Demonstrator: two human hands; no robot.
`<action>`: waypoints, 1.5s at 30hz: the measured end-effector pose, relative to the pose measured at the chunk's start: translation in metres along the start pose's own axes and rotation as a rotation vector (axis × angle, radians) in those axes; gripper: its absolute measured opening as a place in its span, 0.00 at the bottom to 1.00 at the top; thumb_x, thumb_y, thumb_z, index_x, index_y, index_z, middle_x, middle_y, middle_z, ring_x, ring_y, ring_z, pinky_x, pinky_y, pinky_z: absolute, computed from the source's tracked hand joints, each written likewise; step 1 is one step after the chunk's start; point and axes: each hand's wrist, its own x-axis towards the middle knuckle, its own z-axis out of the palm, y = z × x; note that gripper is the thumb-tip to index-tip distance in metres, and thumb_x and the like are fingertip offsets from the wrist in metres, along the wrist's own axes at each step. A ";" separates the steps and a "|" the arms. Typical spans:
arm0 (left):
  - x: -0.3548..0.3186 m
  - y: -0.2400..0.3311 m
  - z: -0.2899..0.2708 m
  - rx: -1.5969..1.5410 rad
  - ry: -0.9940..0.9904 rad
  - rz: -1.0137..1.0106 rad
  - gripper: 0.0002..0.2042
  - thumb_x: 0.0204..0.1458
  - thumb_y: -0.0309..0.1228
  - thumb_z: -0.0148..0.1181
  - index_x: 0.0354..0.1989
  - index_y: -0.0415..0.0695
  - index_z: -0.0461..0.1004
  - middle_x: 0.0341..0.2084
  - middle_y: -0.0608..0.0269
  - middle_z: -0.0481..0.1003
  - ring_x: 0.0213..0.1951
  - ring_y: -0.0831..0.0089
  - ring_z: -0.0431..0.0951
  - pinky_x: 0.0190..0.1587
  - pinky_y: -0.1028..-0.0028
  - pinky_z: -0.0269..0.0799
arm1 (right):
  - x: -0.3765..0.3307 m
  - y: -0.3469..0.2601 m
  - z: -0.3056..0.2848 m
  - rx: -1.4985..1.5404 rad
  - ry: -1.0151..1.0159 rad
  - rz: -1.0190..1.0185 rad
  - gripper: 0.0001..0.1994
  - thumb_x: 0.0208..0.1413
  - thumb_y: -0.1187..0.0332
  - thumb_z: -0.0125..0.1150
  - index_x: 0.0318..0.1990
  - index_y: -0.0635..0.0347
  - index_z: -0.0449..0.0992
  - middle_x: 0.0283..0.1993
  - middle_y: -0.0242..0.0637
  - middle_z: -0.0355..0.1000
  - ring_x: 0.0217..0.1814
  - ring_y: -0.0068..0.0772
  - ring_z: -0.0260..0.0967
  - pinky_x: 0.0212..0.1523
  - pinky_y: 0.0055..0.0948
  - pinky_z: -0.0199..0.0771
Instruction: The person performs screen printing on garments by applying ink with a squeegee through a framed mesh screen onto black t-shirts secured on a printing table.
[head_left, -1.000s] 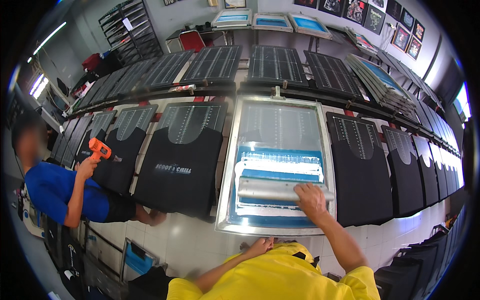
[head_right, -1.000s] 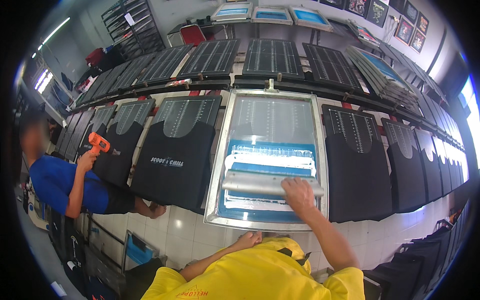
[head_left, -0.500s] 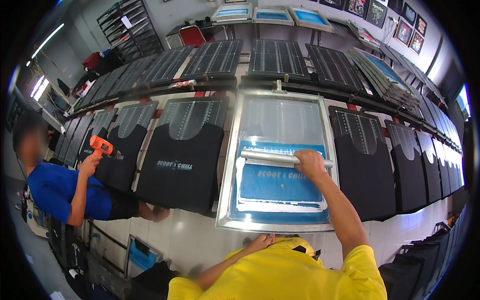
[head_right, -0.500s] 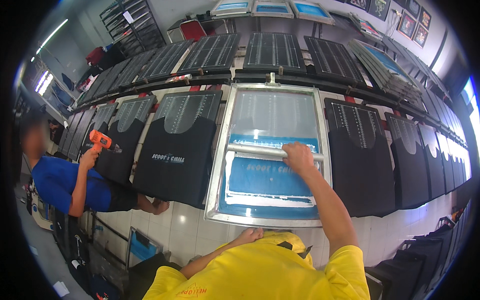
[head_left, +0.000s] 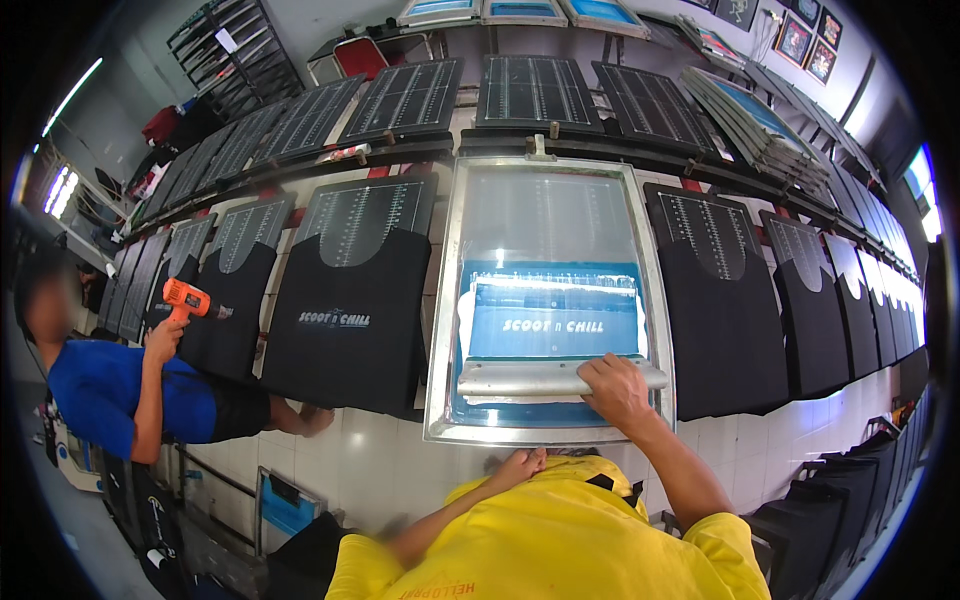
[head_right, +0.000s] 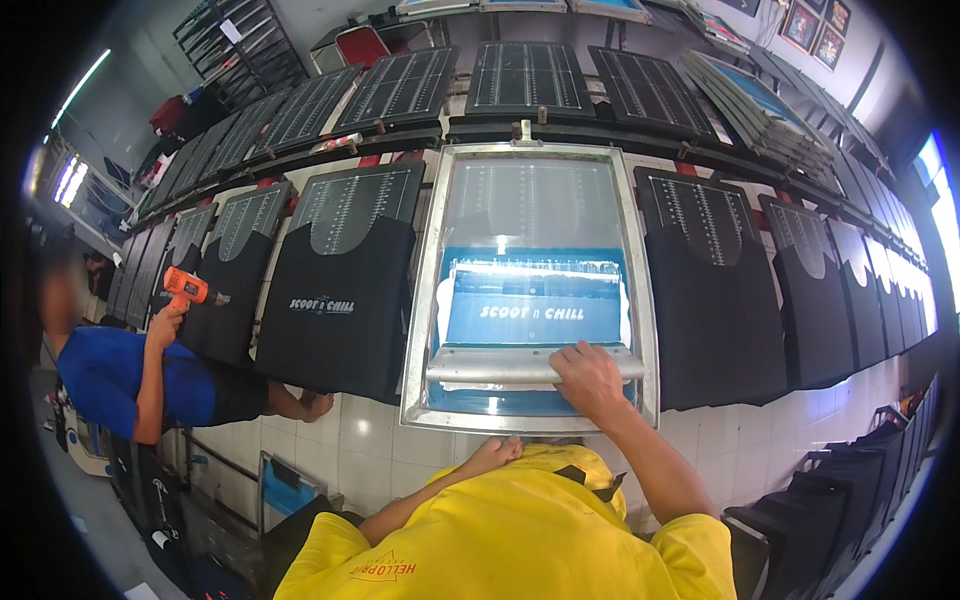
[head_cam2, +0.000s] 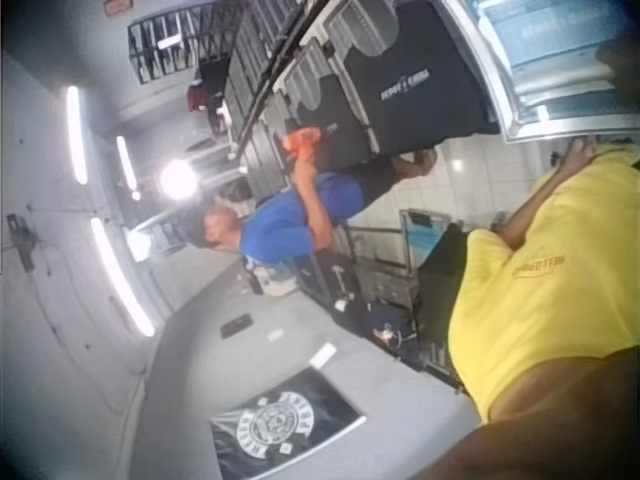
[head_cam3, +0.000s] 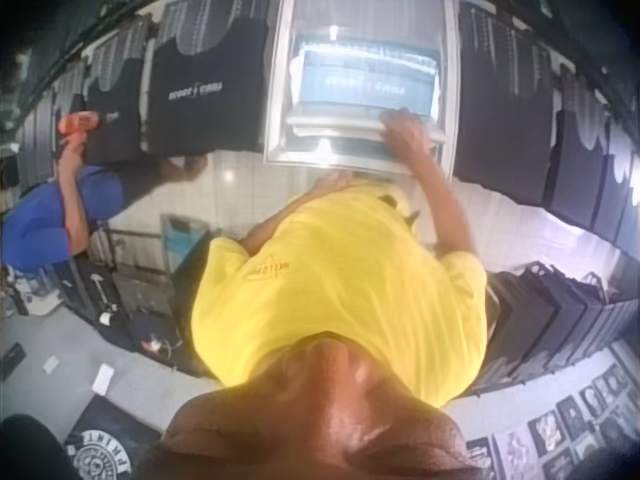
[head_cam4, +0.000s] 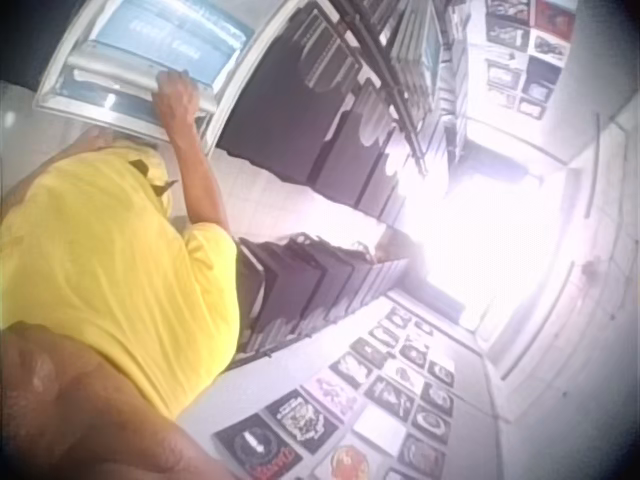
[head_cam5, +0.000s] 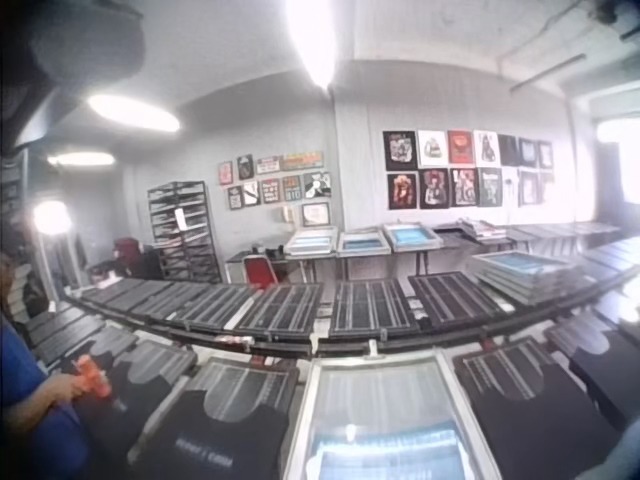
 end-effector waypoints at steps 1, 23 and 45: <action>0.000 -0.001 0.003 -0.017 0.019 0.039 0.25 0.69 0.50 0.40 0.27 0.43 0.66 0.21 0.71 0.62 0.26 0.78 0.57 0.33 0.74 0.57 | -0.004 -0.004 -0.005 0.024 -0.007 -0.003 0.14 0.36 0.68 0.72 0.33 0.54 0.75 0.33 0.33 0.74 0.40 0.39 0.72 0.40 0.38 0.74; -0.005 0.008 0.001 -0.052 0.012 -0.107 0.27 0.67 0.55 0.42 0.29 0.42 0.69 0.23 0.69 0.66 0.29 0.78 0.63 0.36 0.76 0.63 | 0.086 0.076 0.017 0.034 -0.046 0.111 0.12 0.39 0.69 0.72 0.34 0.54 0.77 0.36 0.35 0.77 0.43 0.41 0.74 0.45 0.39 0.76; 0.000 -0.010 -0.004 -0.186 -0.047 -0.076 0.20 0.67 0.49 0.49 0.31 0.44 0.70 0.23 0.75 0.64 0.29 0.82 0.62 0.36 0.79 0.60 | -0.062 -0.031 0.022 -0.027 -0.080 0.047 0.20 0.41 0.65 0.70 0.43 0.61 0.73 0.48 0.40 0.71 0.48 0.42 0.69 0.45 0.38 0.71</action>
